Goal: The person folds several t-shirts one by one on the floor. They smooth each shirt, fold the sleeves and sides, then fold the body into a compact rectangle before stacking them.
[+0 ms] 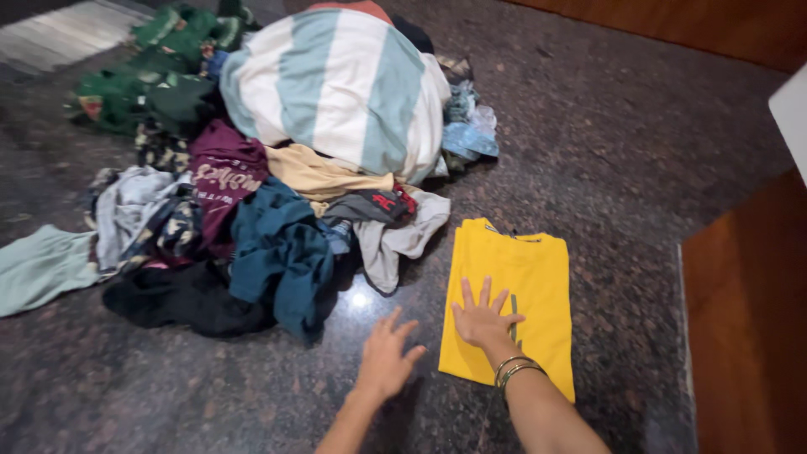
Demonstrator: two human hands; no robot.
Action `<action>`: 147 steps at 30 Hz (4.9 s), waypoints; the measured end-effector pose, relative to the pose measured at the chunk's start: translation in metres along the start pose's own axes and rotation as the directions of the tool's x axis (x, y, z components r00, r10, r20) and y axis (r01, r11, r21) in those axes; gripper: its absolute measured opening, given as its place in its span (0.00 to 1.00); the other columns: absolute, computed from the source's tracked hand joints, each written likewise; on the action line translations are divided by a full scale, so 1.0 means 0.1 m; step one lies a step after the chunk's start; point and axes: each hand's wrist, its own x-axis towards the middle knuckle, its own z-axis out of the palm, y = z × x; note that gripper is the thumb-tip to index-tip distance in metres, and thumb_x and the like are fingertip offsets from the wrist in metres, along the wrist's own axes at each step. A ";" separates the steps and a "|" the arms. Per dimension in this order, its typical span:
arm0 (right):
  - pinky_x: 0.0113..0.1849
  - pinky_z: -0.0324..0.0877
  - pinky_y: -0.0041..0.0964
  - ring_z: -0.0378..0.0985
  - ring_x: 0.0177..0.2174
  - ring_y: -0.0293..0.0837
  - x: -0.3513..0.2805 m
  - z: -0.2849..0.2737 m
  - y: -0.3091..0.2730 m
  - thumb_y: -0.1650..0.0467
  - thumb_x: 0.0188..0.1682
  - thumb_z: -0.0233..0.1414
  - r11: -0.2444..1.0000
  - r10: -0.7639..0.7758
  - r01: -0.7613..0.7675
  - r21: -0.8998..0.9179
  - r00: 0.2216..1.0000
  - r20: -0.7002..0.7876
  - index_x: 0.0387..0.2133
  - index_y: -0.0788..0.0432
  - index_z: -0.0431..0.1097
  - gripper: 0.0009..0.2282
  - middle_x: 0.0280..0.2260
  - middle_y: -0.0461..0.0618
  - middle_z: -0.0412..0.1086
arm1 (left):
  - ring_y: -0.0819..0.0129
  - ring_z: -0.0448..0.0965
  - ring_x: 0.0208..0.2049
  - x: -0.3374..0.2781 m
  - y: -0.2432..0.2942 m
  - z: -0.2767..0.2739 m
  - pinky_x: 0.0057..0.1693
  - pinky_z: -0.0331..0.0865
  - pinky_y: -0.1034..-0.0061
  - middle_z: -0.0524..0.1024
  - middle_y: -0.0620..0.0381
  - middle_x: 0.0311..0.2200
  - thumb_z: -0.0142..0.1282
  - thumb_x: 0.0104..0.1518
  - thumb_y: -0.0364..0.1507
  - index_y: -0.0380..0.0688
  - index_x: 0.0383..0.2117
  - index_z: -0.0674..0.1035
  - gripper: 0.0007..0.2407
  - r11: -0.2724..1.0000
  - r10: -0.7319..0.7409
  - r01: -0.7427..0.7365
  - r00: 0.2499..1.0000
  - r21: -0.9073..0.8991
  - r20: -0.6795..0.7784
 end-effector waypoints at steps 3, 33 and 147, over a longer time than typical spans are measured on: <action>0.55 0.47 0.80 0.39 0.65 0.75 0.06 -0.04 -0.16 0.55 0.57 0.39 0.996 -0.002 0.000 -0.087 1.000 -0.022 0.72 0.43 0.35 0.31 0.72 0.58 0.29 | 0.43 0.51 0.70 0.04 -0.15 -0.42 0.69 0.52 0.48 0.56 0.53 0.69 0.60 0.56 0.42 0.59 0.58 0.74 0.22 0.988 -0.055 0.043 0.996 0.146 0.076; 0.46 0.75 0.44 0.80 0.41 0.53 -2.18 -1.56 -3.51 0.71 0.23 0.71 0.349 -0.918 0.931 -0.109 0.316 -0.238 0.60 0.60 0.62 0.43 0.37 0.55 0.76 | 0.64 0.81 0.26 -1.97 -0.81 -3.64 0.35 0.76 0.72 0.81 0.55 0.27 0.46 0.37 0.15 0.35 0.34 0.81 0.16 0.259 -0.581 -0.189 0.753 -0.947 -0.309; 0.40 0.72 0.36 0.79 0.34 0.42 -5.05 -2.84 -4.27 0.70 0.48 0.55 -0.481 -0.624 0.876 -0.043 -0.376 -0.685 0.44 0.60 0.71 0.12 0.33 0.53 0.76 | 0.63 0.85 0.32 -3.31 0.84 -6.13 0.41 0.79 0.70 0.84 0.49 0.33 0.59 0.58 0.34 0.36 0.37 0.84 0.12 0.665 -0.396 -0.307 0.628 -0.681 -0.670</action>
